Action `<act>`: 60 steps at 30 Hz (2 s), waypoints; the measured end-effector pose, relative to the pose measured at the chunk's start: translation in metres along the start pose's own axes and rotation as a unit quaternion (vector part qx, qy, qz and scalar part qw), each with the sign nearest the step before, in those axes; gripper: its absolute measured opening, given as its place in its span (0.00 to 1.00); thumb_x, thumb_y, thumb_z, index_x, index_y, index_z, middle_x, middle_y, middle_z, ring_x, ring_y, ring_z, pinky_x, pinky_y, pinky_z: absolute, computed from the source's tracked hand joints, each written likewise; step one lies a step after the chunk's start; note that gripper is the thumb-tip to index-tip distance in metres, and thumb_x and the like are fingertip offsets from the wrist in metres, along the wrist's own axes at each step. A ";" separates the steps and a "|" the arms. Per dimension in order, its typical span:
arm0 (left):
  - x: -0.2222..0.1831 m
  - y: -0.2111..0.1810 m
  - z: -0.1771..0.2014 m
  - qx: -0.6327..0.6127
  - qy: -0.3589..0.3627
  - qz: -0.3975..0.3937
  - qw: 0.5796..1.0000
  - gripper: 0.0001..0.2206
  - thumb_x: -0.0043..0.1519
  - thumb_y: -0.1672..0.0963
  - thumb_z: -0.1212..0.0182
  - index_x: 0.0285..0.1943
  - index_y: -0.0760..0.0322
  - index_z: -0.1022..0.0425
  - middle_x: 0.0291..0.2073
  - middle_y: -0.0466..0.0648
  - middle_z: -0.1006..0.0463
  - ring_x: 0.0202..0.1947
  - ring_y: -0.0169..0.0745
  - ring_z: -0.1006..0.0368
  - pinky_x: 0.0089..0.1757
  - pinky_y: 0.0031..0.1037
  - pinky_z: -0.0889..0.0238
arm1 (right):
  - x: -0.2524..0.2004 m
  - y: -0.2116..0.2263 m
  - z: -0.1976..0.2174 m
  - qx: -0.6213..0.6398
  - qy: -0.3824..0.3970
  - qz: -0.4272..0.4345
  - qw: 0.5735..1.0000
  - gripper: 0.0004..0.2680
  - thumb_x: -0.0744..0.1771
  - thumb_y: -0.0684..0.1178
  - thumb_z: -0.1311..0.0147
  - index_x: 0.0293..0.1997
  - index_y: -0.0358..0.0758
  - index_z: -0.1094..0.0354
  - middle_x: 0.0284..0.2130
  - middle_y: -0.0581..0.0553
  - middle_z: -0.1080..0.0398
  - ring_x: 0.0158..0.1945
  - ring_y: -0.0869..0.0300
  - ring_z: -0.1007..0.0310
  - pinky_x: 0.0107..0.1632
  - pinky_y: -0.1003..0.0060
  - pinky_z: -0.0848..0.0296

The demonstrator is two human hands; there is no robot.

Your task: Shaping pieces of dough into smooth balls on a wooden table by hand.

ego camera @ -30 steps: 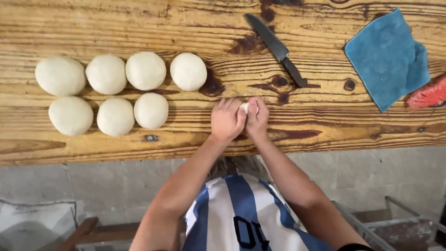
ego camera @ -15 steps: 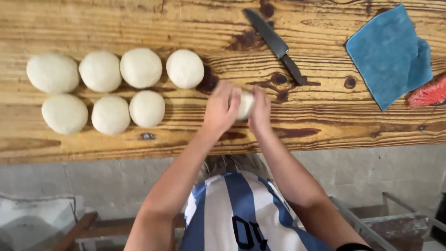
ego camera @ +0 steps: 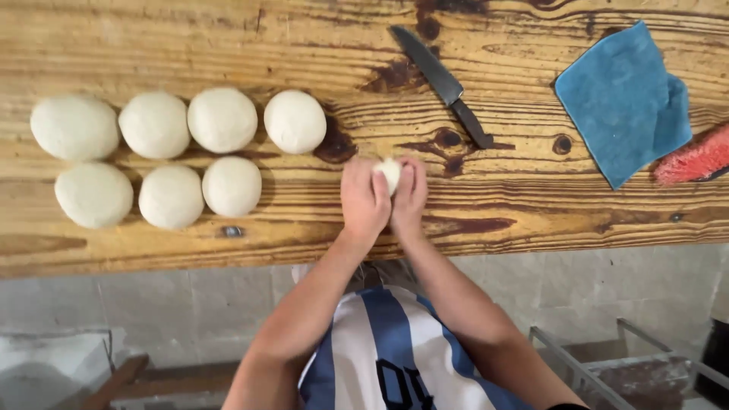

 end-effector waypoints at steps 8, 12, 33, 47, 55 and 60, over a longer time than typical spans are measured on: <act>-0.005 -0.001 0.061 -0.138 0.147 0.129 0.971 0.15 0.71 0.54 0.58 0.49 0.68 0.26 0.39 0.65 0.24 0.47 0.70 0.26 0.51 0.48 0.34 | 0.008 0.015 0.015 -0.106 0.246 -0.154 0.951 0.17 0.74 0.55 0.62 0.56 0.32 0.28 0.57 0.28 0.31 0.67 0.42 0.38 0.72 0.45 0.48; -0.001 0.021 0.036 -0.025 0.023 0.042 0.999 0.18 0.69 0.59 0.56 0.66 0.74 0.33 0.57 0.68 0.30 0.63 0.71 0.35 0.63 0.51 0.43 | 0.025 0.011 -0.014 -0.160 0.270 0.188 0.931 0.14 0.71 0.44 0.59 0.66 0.37 0.36 0.58 0.36 0.33 0.64 0.41 0.36 0.69 0.46 0.43; -0.035 0.019 -0.021 -0.056 0.057 -0.045 0.996 0.28 0.67 0.49 0.58 0.70 0.72 0.34 0.62 0.67 0.29 0.64 0.68 0.32 0.64 0.49 0.41 | 0.007 -0.003 0.013 -0.138 0.263 0.223 0.929 0.25 0.71 0.60 0.67 0.70 0.25 0.43 0.68 0.30 0.41 0.72 0.41 0.44 0.72 0.49 0.46; -0.035 0.052 -0.012 -0.060 0.029 0.013 0.998 0.26 0.69 0.49 0.57 0.72 0.69 0.35 0.61 0.62 0.27 0.62 0.59 0.29 0.62 0.43 0.36 | 0.018 -0.047 -0.009 -0.111 0.221 0.331 0.911 0.27 0.70 0.63 0.58 0.63 0.20 0.34 0.58 0.25 0.31 0.65 0.37 0.34 0.69 0.47 0.41; -0.021 0.042 -0.036 -0.042 0.047 -0.032 0.998 0.25 0.64 0.49 0.50 0.66 0.70 0.30 0.54 0.61 0.24 0.56 0.63 0.25 0.56 0.45 0.30 | 0.024 -0.038 0.014 -0.154 0.246 0.320 0.902 0.27 0.71 0.62 0.64 0.64 0.21 0.36 0.63 0.25 0.36 0.67 0.32 0.38 0.68 0.41 0.42; -0.022 0.037 0.003 -0.054 0.012 -0.005 0.998 0.22 0.69 0.53 0.56 0.66 0.72 0.31 0.56 0.63 0.25 0.58 0.64 0.27 0.58 0.44 0.33 | -0.038 -0.027 0.004 -0.061 0.195 0.220 0.954 0.23 0.70 0.62 0.59 0.62 0.29 0.34 0.59 0.32 0.31 0.65 0.42 0.34 0.68 0.47 0.40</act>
Point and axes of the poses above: each hand's wrist, its own x-axis towards the middle knuckle, its own z-axis out of the back of the hand, y = z × x, the point moved 1 cm from there along x, towards the middle knuckle
